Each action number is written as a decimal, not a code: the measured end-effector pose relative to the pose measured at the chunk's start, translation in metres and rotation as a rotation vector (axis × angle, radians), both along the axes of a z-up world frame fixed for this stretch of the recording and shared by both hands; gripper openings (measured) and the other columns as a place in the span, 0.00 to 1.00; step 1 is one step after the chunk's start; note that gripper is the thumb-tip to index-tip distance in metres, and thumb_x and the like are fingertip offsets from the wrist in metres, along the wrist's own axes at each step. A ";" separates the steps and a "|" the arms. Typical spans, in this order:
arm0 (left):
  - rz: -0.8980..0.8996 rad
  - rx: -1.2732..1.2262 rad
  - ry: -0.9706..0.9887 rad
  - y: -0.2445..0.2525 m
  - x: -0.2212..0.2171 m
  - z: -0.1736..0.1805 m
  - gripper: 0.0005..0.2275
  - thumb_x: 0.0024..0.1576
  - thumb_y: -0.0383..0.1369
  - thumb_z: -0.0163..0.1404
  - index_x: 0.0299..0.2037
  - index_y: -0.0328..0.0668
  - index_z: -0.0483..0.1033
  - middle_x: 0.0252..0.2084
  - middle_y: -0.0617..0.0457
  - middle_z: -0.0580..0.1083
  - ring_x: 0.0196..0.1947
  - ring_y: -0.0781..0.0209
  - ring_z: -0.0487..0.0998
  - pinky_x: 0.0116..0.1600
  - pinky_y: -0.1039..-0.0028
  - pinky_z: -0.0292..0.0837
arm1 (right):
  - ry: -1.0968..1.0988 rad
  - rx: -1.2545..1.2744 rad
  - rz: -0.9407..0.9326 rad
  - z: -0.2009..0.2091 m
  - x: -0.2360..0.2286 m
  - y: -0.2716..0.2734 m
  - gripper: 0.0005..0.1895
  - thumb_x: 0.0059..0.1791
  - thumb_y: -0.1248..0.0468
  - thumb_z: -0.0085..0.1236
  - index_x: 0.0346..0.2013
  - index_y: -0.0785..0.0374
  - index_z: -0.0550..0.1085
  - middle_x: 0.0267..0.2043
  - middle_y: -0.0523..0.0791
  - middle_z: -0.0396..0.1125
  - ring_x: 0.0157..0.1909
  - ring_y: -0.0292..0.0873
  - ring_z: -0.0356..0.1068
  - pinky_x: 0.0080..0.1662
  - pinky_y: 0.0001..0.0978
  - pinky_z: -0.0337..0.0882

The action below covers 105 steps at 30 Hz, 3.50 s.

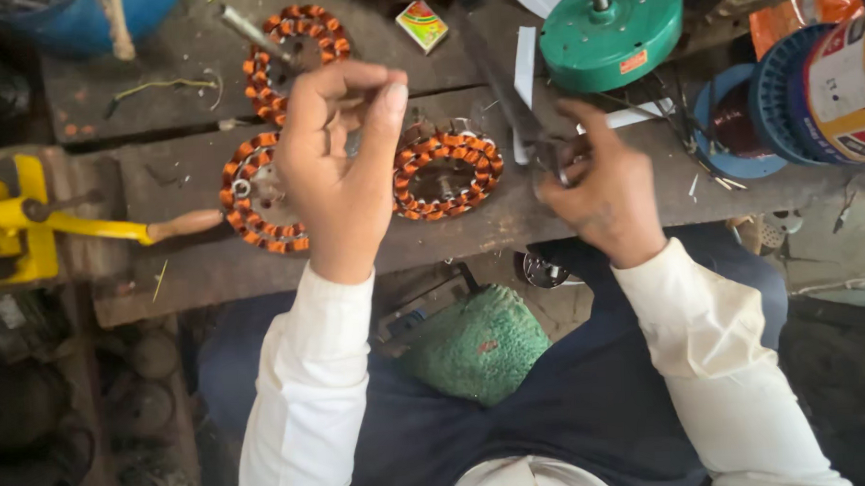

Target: The person is assembling a motor stator by inserting white insulating paper into the copper windings. They use shears to cut the paper to size and then carefully place it between the coils.

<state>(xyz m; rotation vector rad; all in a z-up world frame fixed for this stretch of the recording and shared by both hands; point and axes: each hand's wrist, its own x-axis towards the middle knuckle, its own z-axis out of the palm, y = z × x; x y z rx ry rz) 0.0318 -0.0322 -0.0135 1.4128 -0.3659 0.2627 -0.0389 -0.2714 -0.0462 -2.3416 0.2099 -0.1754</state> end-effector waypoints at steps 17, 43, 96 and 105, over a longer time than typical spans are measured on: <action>0.003 -0.205 0.016 0.000 0.000 -0.003 0.07 0.69 0.20 0.54 0.53 0.32 0.71 0.45 0.51 0.75 0.44 0.68 0.81 0.47 0.78 0.80 | -0.035 -0.270 -0.142 -0.009 0.038 0.028 0.36 0.44 0.54 0.73 0.58 0.63 0.63 0.38 0.58 0.73 0.40 0.67 0.73 0.41 0.57 0.70; 0.035 0.012 -0.006 0.000 -0.010 0.004 0.06 0.66 0.24 0.56 0.50 0.32 0.74 0.41 0.53 0.78 0.39 0.71 0.78 0.46 0.80 0.75 | 0.149 -0.356 -0.196 -0.016 0.038 0.032 0.29 0.42 0.62 0.69 0.49 0.69 0.62 0.34 0.62 0.72 0.40 0.69 0.71 0.43 0.59 0.70; 0.080 -0.384 0.335 -0.001 -0.008 0.029 0.12 0.60 0.19 0.54 0.53 0.29 0.74 0.41 0.45 0.79 0.37 0.63 0.83 0.43 0.75 0.82 | 0.148 1.068 0.404 -0.010 -0.085 0.050 0.52 0.43 0.43 0.71 0.69 0.74 0.62 0.39 0.44 0.65 0.37 0.33 0.62 0.41 0.24 0.65; -0.054 -0.417 0.530 -0.028 -0.023 0.027 0.11 0.57 0.19 0.56 0.49 0.27 0.77 0.38 0.46 0.80 0.34 0.64 0.83 0.40 0.76 0.81 | 0.162 1.171 0.346 -0.014 -0.084 0.041 0.41 0.44 0.69 0.69 0.68 0.74 0.61 0.40 0.45 0.65 0.40 0.35 0.65 0.42 0.27 0.68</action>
